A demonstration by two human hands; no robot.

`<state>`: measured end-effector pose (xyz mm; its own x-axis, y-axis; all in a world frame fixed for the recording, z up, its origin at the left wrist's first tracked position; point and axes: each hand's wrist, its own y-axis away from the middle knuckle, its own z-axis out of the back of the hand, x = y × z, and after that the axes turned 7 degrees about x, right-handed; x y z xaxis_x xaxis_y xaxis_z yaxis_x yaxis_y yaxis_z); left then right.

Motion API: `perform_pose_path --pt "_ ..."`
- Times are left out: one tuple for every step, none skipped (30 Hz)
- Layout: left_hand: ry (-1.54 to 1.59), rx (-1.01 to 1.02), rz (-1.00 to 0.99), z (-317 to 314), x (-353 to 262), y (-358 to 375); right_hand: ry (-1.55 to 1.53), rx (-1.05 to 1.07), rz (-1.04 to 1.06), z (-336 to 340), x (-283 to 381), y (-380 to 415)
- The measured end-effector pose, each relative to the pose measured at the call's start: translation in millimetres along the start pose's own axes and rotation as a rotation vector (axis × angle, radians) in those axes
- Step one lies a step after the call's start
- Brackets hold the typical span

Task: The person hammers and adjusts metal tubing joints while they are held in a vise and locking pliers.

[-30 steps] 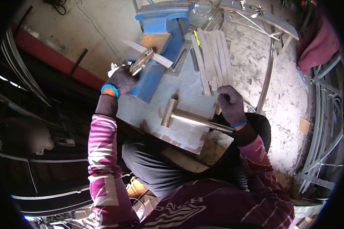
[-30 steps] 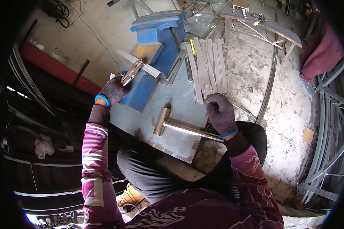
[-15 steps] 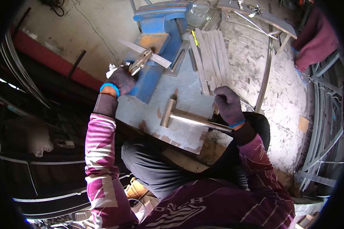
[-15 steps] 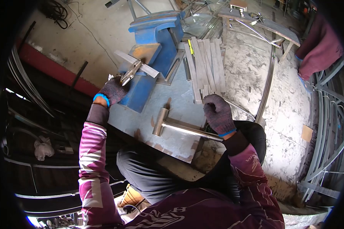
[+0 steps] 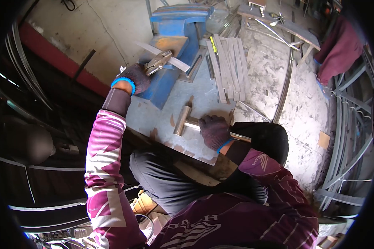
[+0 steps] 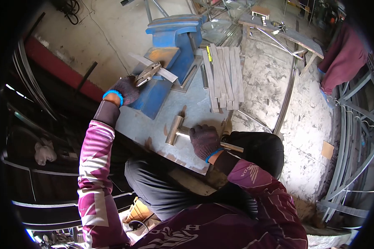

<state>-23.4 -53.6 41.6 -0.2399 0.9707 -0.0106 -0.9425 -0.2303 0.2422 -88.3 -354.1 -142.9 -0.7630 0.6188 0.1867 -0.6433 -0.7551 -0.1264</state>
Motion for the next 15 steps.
perform_pose_path --pt "0.016 -0.008 0.010 5 -6 6 0.002 0.025 -0.022 -3 2 -1" --pt "0.028 -0.018 0.016 10 -11 10 0.007 0.050 -0.040 2 3 -3" --pt "0.031 0.007 0.014 14 -15 15 0.019 0.052 -0.029 7 3 -2" --pt "0.038 0.026 0.013 17 -15 17 -0.139 0.154 -0.062 15 1 -3" --pt "-0.008 -0.006 0.018 18 -14 17 -0.297 0.256 -0.097 25 0 -4" --pt "0.010 -0.017 0.024 20 -11 16 -0.277 0.259 -0.088 34 -3 -3" --pt "-0.016 0.008 0.063 21 -10 14 -0.472 0.282 -0.069 42 -9 -1" --pt "-0.040 0.044 0.100 19 -10 14 -0.671 0.313 -0.057 51 -12 4" --pt "0.005 0.020 0.071 12 -4 9 -0.769 0.278 -0.039 72 -11 4" --pt "-0.007 -0.014 0.057 5 0 1 -0.809 0.282 -0.042 98 -11 5" --pt "0.013 -0.011 0.061 7 -4 8 -0.882 0.222 -0.015 104 -20 2" --pt "0.025 -0.009 0.065 13 -9 17 -0.854 0.197 -0.018 130 -19 -7" --pt "0.051 -0.022 0.060 14 -10 21 -0.937 0.112 0.033 150 -23 -15" --pt "0.057 -0.020 0.062 13 -9 23 -0.947 0.101 0.008 181 -18 -29" --pt "0.029 -0.038 0.039 13 -9 23 -0.971 0.148 0.016 207 -21 -45"
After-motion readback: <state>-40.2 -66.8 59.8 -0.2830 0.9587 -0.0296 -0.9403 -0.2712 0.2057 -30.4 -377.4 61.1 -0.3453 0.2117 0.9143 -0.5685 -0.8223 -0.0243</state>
